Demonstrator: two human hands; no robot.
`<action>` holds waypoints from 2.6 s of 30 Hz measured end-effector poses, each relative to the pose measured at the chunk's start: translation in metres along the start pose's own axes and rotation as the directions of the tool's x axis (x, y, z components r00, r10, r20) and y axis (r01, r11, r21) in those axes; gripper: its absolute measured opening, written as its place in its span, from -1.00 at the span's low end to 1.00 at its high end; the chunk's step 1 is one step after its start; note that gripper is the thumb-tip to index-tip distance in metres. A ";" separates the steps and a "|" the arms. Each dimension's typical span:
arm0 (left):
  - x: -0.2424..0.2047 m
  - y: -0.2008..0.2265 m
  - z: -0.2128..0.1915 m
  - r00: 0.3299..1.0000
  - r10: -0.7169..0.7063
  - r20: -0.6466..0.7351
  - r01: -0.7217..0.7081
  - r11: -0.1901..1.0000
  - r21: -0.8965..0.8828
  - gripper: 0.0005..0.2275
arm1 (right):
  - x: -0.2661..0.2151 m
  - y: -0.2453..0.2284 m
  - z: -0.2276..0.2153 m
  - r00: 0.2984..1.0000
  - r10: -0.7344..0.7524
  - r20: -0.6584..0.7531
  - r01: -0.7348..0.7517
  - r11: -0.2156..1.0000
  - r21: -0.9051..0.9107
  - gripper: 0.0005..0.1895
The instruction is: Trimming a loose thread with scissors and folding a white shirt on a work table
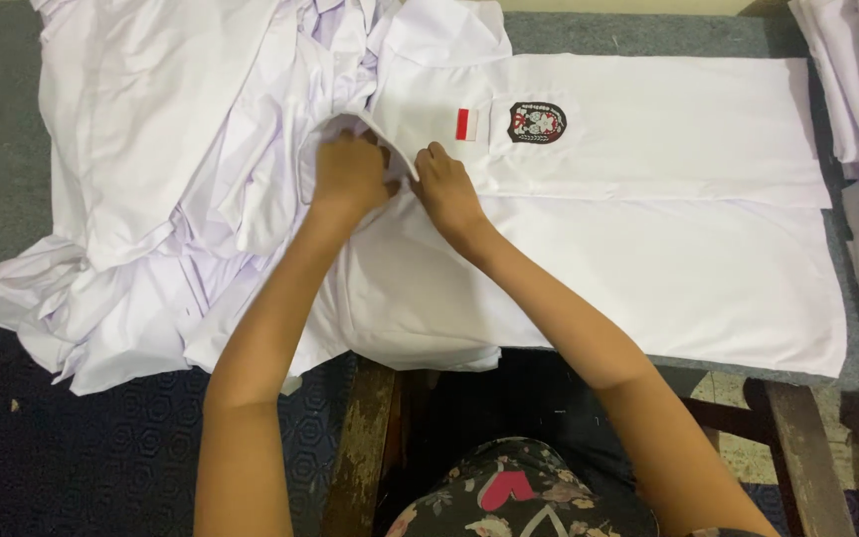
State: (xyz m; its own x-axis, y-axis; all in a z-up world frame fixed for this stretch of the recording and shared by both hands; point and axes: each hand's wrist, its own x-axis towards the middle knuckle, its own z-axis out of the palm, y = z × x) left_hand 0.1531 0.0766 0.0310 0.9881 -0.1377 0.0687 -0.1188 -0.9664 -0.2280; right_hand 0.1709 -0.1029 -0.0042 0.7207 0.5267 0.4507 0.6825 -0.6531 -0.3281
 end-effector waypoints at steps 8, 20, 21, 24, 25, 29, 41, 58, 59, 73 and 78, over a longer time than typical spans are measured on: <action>-0.038 -0.001 -0.097 0.942 -0.024 0.334 0.253 0.702 -0.666 -0.62 | 0.001 0.013 0.019 0.968 0.217 0.130 -0.250 0.900 0.356 -0.78; -0.041 -0.012 -0.045 0.954 -0.111 0.277 0.294 0.521 -0.801 -0.65 | -0.006 0.032 0.056 0.957 0.272 0.103 -0.271 0.710 0.649 -0.80; -0.041 -0.012 -0.045 0.954 -0.110 0.278 0.293 0.523 -0.801 -0.65 | -0.007 0.028 0.049 0.956 0.274 0.102 -0.272 0.710 0.650 -0.80; -0.042 -0.009 -0.052 0.975 -0.082 0.208 0.218 0.551 -0.806 -0.65 | -0.008 0.026 0.048 0.953 0.278 0.118 -0.289 0.720 0.631 -0.78; -0.043 -0.006 -0.059 0.976 -0.081 0.200 0.211 0.548 -0.809 -0.65 | -0.007 0.032 0.059 0.947 0.285 0.146 -0.312 0.714 0.627 -0.78; -0.050 -0.001 -0.080 0.966 -0.116 0.231 0.256 0.555 -0.792 -0.64 | -0.006 0.016 0.026 0.927 0.289 0.239 -0.375 0.730 0.572 -0.72; -0.049 -0.002 -0.064 0.981 -0.169 0.092 0.170 0.541 -0.824 -0.62 | 0.007 0.040 0.046 0.920 0.194 0.340 -0.365 0.737 0.569 -0.61; -0.078 0.014 -0.106 0.920 -0.345 0.184 0.364 0.585 -0.725 -0.60 | 0.012 0.020 -0.009 0.917 0.225 0.329 -0.337 0.878 0.339 -0.80; -0.077 0.013 -0.103 0.922 -0.348 0.167 0.357 0.603 -0.714 -0.61 | 0.014 0.025 -0.004 0.916 0.215 0.339 -0.328 0.886 0.326 -0.83; -0.068 0.015 -0.094 0.905 -0.390 0.172 0.394 0.612 -0.685 -0.63 | 0.006 0.033 -0.011 0.940 0.175 0.294 -0.297 0.843 0.448 -0.92; -0.068 0.018 -0.091 0.906 -0.393 0.156 0.391 0.640 -0.661 -0.61 | 0.000 0.027 -0.008 0.955 0.172 0.243 -0.262 0.872 0.413 -0.95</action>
State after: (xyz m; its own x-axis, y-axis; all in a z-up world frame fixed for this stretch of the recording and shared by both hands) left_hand 0.0753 0.0488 0.1110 0.9575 0.2885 -0.0001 0.2459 -0.8160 0.5231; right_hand 0.1886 -0.1247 -0.0061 0.8351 0.5224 0.1722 0.4563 -0.4832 -0.7472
